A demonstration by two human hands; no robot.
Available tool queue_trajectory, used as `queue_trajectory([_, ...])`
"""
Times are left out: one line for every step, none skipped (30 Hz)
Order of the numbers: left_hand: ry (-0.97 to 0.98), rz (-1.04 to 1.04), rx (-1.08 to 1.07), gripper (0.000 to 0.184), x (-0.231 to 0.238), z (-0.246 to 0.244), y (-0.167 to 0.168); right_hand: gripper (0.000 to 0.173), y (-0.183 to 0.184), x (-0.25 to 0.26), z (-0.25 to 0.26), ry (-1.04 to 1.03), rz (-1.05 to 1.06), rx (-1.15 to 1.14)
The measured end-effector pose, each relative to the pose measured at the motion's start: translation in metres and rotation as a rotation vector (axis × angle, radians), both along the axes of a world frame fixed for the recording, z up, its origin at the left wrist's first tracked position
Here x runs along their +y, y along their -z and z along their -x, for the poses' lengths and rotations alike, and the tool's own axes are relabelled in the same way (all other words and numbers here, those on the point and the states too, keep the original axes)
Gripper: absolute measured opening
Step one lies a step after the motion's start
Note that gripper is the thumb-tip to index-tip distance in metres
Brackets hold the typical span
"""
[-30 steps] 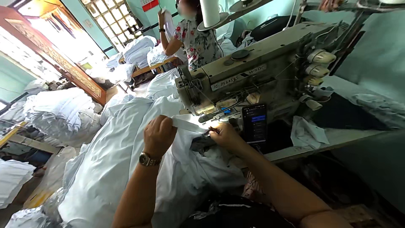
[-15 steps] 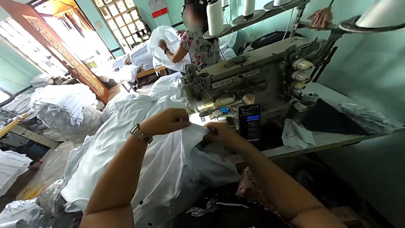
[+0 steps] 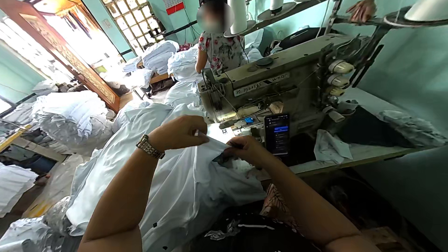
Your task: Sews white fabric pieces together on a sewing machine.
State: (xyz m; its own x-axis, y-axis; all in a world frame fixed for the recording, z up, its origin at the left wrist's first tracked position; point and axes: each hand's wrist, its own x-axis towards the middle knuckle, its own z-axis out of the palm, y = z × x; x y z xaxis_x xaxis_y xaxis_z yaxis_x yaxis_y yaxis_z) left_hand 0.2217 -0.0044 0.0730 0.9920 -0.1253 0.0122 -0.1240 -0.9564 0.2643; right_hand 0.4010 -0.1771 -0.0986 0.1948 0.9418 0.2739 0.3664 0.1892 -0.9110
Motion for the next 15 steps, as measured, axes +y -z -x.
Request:
queue_trajectory([0.046,0.088,0.04,0.015,0.0,-0.002,0.004,0.023,0.007,-0.002,0.0,-0.01,-0.02,0.029])
queue_trajectory([0.05,0.13,0.087,0.014,0.0,-0.004,0.01,0.022,0.018,-0.001,-0.001,-0.012,-0.029,0.048])
queue_trajectory([0.005,0.099,0.113,0.013,-0.001,-0.006,0.015,0.022,0.029,0.0,-0.003,-0.004,-0.025,0.056])
queue_trajectory([-0.082,-0.027,0.126,0.012,-0.005,-0.008,0.02,0.023,0.038,0.001,-0.004,0.005,-0.016,0.054])
queue_trajectory([-0.185,-0.199,0.143,0.012,-0.012,-0.01,0.024,0.023,0.043,0.002,-0.004,0.01,-0.022,0.049])
queue_trajectory([-0.257,-0.327,0.153,0.015,-0.018,-0.012,0.027,0.022,0.045,0.002,-0.005,0.011,-0.038,0.05])
queue_trajectory([-0.268,-0.379,0.143,0.019,-0.023,-0.013,0.03,0.022,0.044,0.002,-0.005,0.01,-0.053,0.048])
queue_trajectory([-0.241,-0.355,0.129,0.021,-0.026,-0.012,0.032,0.022,0.045,0.001,-0.004,0.009,-0.063,0.046])
queue_trajectory([-0.205,-0.299,0.131,0.02,-0.028,-0.012,0.033,0.022,0.046,0.001,-0.003,0.013,-0.069,0.041])
queue_trajectory([-0.192,-0.263,0.147,0.018,-0.029,-0.012,0.033,0.021,0.047,0.001,-0.002,0.02,-0.075,0.034])
queue_trajectory([-0.21,-0.279,0.158,0.016,-0.031,-0.012,0.033,0.022,0.048,0.002,-0.002,0.03,-0.085,0.02])
queue_trajectory([-0.24,-0.332,0.165,0.015,-0.034,-0.011,0.034,0.023,0.048,0.002,-0.001,0.035,-0.094,0.012])
queue_trajectory([-0.255,-0.37,0.174,0.016,-0.038,-0.011,0.034,0.023,0.048,0.003,-0.001,0.033,-0.104,0.01])
queue_trajectory([-0.242,-0.362,0.194,0.017,-0.043,-0.01,0.033,0.024,0.049,0.003,-0.001,0.031,-0.115,0.01])
queue_trajectory([-0.226,-0.329,0.22,0.018,-0.047,-0.01,0.032,0.025,0.05,0.003,-0.001,0.029,-0.124,0.013])
